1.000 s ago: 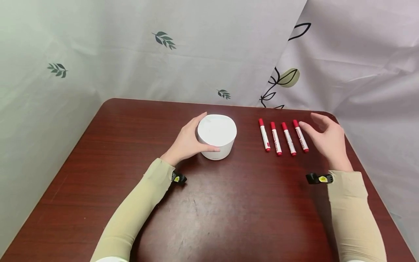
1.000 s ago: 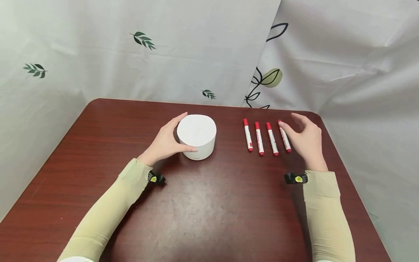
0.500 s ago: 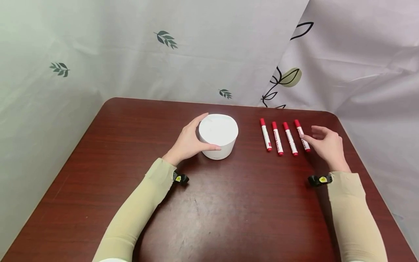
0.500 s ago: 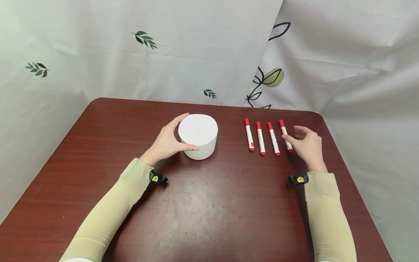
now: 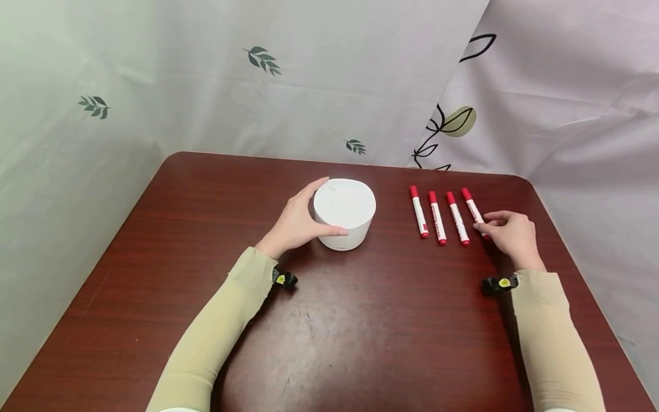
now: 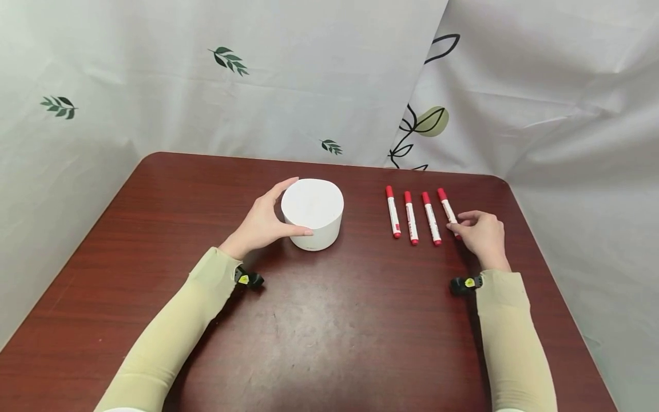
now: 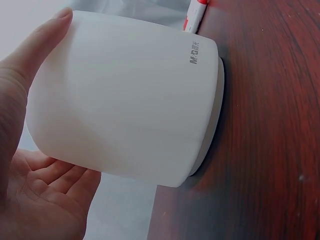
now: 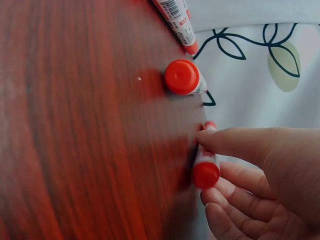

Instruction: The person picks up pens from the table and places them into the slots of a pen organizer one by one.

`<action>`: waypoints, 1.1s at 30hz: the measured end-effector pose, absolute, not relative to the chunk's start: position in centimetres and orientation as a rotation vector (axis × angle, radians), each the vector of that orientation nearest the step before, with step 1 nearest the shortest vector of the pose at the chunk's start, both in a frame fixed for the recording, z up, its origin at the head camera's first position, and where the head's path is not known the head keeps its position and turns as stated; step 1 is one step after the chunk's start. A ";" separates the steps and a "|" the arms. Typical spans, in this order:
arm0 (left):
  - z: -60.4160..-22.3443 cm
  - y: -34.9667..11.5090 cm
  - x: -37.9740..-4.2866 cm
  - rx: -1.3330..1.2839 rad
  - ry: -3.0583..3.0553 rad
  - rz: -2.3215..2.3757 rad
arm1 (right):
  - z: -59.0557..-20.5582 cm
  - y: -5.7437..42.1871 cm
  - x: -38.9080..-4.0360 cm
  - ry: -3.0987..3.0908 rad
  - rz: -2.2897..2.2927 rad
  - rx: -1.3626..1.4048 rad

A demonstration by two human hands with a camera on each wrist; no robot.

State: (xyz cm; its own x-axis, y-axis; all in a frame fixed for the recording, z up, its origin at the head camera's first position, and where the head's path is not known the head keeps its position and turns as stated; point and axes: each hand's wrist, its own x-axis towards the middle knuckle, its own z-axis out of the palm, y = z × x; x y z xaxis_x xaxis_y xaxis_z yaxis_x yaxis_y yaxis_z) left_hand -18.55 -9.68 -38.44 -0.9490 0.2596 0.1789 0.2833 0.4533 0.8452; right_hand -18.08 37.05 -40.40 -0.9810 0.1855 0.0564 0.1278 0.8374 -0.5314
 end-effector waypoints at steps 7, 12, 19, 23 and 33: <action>-38.4 -9.6 -18.4 -0.489 -2.663 -1.553 | -40.5 37.0 -18.0 -2.906 0.842 -0.277; -38.5 -9.6 -18.5 -0.487 -2.659 -1.562 | -40.2 36.8 -18.1 -2.846 0.830 -0.296; -38.5 -9.7 -18.5 -0.494 -2.657 -1.569 | -38.7 36.3 -18.2 -2.756 0.911 -0.324; -38.5 -9.7 -18.5 -0.498 -2.653 -1.567 | -37.5 35.6 -18.0 -2.713 0.997 -0.312; -38.4 -9.8 -18.5 -0.486 -2.662 -1.574 | -34.7 33.0 -17.4 -2.585 1.244 -0.228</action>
